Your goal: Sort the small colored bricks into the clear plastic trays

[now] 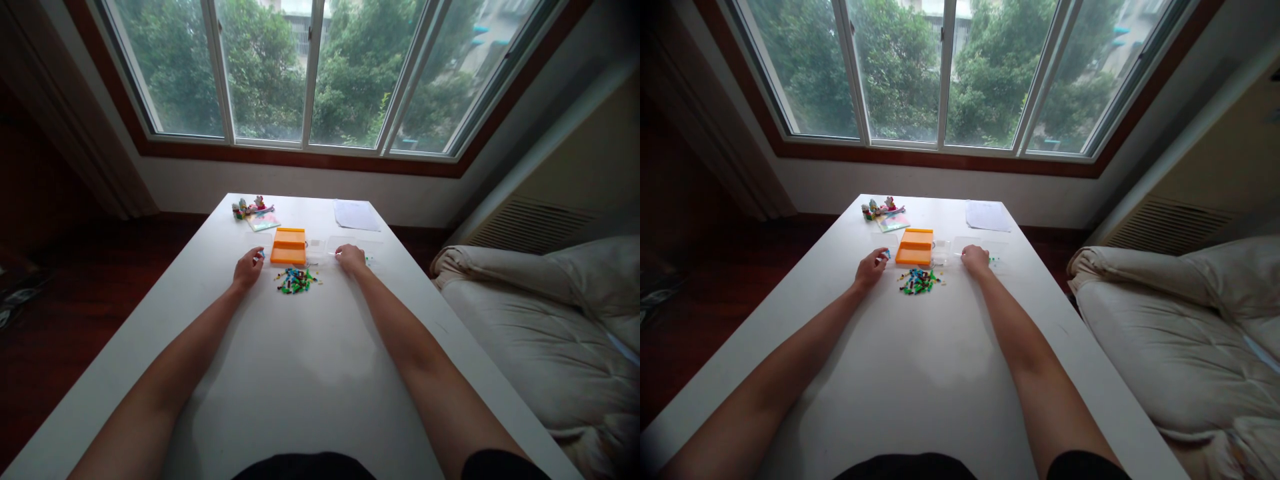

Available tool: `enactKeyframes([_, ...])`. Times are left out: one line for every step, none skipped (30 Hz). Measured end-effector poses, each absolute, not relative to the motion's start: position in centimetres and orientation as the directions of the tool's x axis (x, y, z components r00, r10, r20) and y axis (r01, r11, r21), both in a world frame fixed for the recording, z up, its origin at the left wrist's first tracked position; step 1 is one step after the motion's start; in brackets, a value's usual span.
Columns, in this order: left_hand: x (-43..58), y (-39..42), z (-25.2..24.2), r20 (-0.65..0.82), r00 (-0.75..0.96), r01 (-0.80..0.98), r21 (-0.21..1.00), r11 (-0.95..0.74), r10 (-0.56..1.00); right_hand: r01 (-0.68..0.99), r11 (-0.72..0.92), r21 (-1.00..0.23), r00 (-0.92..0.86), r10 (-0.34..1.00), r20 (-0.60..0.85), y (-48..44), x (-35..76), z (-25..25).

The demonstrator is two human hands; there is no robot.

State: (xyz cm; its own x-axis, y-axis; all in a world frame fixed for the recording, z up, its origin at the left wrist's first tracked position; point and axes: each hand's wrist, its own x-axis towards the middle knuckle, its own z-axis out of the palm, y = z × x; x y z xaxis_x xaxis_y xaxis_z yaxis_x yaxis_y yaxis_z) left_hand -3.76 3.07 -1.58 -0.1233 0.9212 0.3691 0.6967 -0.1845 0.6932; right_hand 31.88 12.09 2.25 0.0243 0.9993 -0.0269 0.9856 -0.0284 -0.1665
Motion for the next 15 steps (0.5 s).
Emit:
enactKeyframes([-3.77,3.08,-1.61,0.369,-0.123,0.696,0.694,-0.185,0.921,0.986,-0.027,-0.167,0.022,0.999,-0.034,12.21,31.88,2.27])
enactKeyframes([-3.78,3.11,-1.66,0.371,-0.122,0.695,0.694,-0.187,0.921,0.986,-0.026,-0.166,0.021,0.999,-0.036,12.29,31.88,2.26])
enactKeyframes([-3.79,3.15,-1.72,0.373,-0.122,0.695,0.694,-0.189,0.920,0.986,-0.026,-0.165,0.021,0.999,-0.035,12.33,31.88,2.22])
enactKeyframes([-3.79,3.19,-1.78,0.374,-0.122,0.695,0.693,-0.190,0.919,0.986,-0.025,-0.165,0.020,0.999,-0.033,12.35,31.89,2.17])
enactKeyframes([-3.79,3.23,-1.82,0.373,-0.121,0.696,0.693,-0.190,0.920,0.986,-0.024,-0.165,0.019,0.999,-0.031,12.36,31.89,2.13])
enactKeyframes([-3.79,3.26,-1.85,0.371,-0.118,0.697,0.692,-0.189,0.921,0.986,-0.023,-0.166,0.019,0.999,-0.027,12.38,31.89,2.09])
enactKeyframes([-3.80,3.28,-1.86,0.367,-0.115,0.698,0.691,-0.188,0.923,0.986,-0.024,-0.166,0.020,1.000,-0.024,12.40,31.88,2.08])
enactKeyframes([-3.81,3.28,-1.85,0.364,-0.113,0.699,0.691,-0.186,0.925,0.986,-0.027,-0.166,0.023,0.999,-0.023,12.45,31.86,2.09])
enactKeyframes([-3.82,3.26,-1.82,0.361,-0.113,0.700,0.690,-0.184,0.926,0.986,-0.031,-0.165,0.027,0.999,-0.025,12.51,31.83,2.11])
enactKeyframes([-3.83,3.23,-1.79,0.360,-0.113,0.700,0.690,-0.183,0.926,0.986,-0.035,-0.164,0.030,0.999,-0.030,12.58,31.79,2.13])
enactKeyframes([-3.84,3.20,-1.75,0.361,-0.113,0.701,0.689,-0.184,0.926,0.986,-0.038,-0.162,0.033,0.999,-0.035,12.65,31.73,2.17])
enactKeyframes([-3.85,3.16,-1.72,0.362,-0.111,0.702,0.688,-0.185,0.926,0.987,-0.042,-0.158,0.036,0.998,-0.042,12.73,31.67,2.20])
enactKeyframes([-3.86,3.12,-1.69,0.362,-0.108,0.703,0.687,-0.186,0.926,0.987,-0.047,-0.153,0.040,0.998,-0.049,12.79,31.59,2.23])
enactKeyframes([-3.86,3.08,-1.68,0.361,-0.105,0.703,0.686,-0.188,0.927,0.988,-0.050,-0.149,0.042,0.998,-0.056,12.84,31.52,2.27])
enactKeyframes([-3.87,3.05,-1.68,0.361,-0.103,0.702,0.686,-0.189,0.927,0.988,-0.053,-0.144,0.045,0.997,-0.061,12.87,31.45,2.31])
